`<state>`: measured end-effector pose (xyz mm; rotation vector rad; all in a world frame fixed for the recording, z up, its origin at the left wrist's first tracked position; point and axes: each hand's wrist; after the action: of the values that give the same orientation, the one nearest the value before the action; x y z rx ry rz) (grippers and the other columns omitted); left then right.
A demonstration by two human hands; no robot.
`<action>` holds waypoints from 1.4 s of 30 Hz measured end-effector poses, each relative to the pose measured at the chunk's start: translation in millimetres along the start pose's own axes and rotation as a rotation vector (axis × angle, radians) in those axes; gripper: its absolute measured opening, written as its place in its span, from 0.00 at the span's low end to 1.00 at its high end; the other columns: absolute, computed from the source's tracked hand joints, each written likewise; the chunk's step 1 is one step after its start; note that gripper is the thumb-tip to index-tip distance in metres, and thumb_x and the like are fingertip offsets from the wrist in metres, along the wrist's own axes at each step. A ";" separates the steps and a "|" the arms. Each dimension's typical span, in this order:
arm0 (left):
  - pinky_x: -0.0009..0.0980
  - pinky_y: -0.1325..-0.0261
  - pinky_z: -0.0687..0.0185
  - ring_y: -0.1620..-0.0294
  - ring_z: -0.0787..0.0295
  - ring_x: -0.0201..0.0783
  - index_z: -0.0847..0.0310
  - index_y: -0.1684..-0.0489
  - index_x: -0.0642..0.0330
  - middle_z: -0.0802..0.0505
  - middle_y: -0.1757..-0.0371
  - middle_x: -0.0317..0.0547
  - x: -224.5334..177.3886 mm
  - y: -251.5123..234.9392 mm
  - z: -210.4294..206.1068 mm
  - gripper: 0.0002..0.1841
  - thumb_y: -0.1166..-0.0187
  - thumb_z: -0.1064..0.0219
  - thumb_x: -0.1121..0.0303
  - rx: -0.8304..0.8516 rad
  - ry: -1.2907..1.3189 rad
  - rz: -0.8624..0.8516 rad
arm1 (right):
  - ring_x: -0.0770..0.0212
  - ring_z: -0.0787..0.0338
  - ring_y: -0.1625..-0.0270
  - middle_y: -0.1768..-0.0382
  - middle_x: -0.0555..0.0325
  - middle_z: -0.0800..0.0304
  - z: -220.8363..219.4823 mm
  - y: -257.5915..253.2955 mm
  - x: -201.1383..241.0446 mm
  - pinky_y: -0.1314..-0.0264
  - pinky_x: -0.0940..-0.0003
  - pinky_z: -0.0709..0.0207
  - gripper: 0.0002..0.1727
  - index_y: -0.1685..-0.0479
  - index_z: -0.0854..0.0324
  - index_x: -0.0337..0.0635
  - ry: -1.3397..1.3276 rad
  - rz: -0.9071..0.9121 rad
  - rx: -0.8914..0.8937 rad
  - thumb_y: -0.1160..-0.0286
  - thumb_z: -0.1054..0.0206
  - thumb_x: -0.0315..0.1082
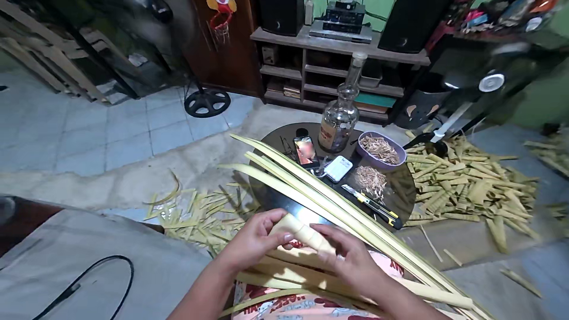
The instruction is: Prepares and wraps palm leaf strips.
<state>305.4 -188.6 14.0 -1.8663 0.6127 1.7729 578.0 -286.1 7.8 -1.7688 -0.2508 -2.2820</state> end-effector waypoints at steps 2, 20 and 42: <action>0.40 0.53 0.07 0.57 0.06 0.43 0.17 0.43 0.63 0.06 0.55 0.48 2.0 -1.4 3.9 0.14 0.23 0.30 0.69 0.008 -0.017 -0.005 | 0.68 0.11 0.44 0.35 0.62 0.14 1.1 4.2 -0.7 0.44 0.68 0.12 0.26 0.16 0.27 0.59 0.083 0.016 -0.004 0.13 0.40 0.43; 0.39 0.49 0.09 0.54 0.07 0.42 0.17 0.41 0.63 0.06 0.53 0.48 14.2 -13.9 16.9 0.14 0.22 0.31 0.70 0.044 -0.009 0.067 | 0.69 0.11 0.63 0.46 0.53 0.08 9.5 15.0 -14.7 0.62 0.74 0.16 0.23 0.24 0.22 0.48 -0.377 -0.297 -0.004 0.07 0.52 0.43; 0.38 0.49 0.09 0.56 0.07 0.42 0.15 0.47 0.64 0.06 0.54 0.50 12.6 0.2 43.9 0.13 0.25 0.28 0.69 -0.115 -0.037 0.132 | 0.60 0.13 0.34 0.33 0.57 0.14 0.8 10.7 -21.2 0.31 0.58 0.17 0.30 0.14 0.29 0.56 0.579 0.159 -0.119 0.16 0.38 0.50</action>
<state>271.8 -161.1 -0.2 -1.9031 0.6452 1.9605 586.9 -294.3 -12.7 -1.0496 0.1300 -2.6011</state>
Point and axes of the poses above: each hand's wrist, its own y-axis away from the middle knuckle, its own z-axis out of the back of the hand, x = y × z
